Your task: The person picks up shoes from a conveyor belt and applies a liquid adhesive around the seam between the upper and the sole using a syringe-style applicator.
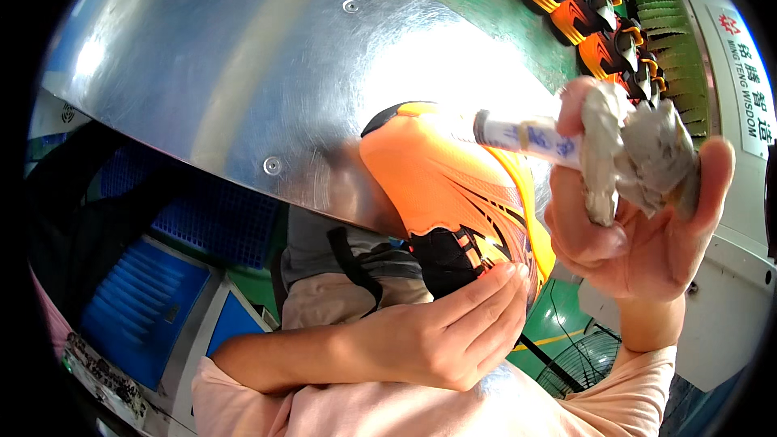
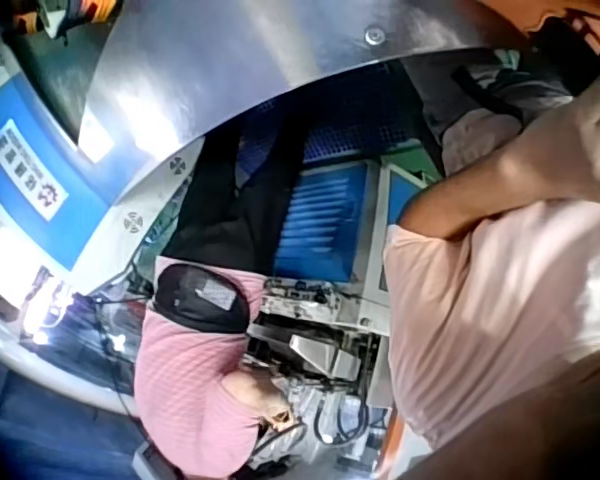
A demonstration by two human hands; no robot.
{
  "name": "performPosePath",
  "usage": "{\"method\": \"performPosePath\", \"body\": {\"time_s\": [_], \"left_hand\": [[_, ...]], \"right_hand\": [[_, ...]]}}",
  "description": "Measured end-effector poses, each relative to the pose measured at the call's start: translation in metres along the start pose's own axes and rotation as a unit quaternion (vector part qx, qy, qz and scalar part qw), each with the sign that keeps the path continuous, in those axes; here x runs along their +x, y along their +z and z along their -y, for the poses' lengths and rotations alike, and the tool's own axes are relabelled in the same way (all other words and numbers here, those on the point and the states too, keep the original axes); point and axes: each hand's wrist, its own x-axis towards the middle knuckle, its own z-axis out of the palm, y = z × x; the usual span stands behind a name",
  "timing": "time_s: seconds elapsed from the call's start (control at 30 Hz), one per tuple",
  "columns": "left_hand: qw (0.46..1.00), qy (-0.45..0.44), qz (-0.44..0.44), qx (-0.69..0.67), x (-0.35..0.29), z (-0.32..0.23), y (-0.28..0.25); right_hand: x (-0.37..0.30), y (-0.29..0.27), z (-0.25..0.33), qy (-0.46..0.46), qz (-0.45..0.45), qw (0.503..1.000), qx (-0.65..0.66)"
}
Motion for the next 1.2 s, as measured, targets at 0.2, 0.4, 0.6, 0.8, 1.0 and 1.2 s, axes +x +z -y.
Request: {"method": "performPosePath", "body": {"time_s": [0.2,0.4,0.6,0.8,1.0,1.2], "left_hand": [[0.999,-0.008,0.014,-0.028,0.001,-0.001,-0.002],[0.998,-0.034,0.047,-0.025,0.002,-0.005,-0.006],[0.997,-0.032,0.065,-0.002,0.01,-0.007,-0.008],[0.996,-0.018,0.081,0.017,0.01,-0.009,-0.006],[0.994,-0.007,0.1,0.032,0.009,-0.01,-0.007],[0.991,0.0,0.113,0.066,0.02,-0.01,-0.006]], "right_hand": [[-0.026,-0.03,-0.01,-0.046,0.057,0.994,-0.08],[-0.055,-0.052,-0.038,-0.114,0.044,0.991,-0.059],[-0.077,-0.068,-0.072,-0.193,0.059,0.977,0.064],[-0.102,-0.074,-0.093,-0.196,0.021,0.975,0.102],[-0.129,-0.081,-0.11,-0.184,0.003,0.975,0.129],[-0.147,-0.1,-0.128,-0.215,0.033,0.956,0.199]]}}
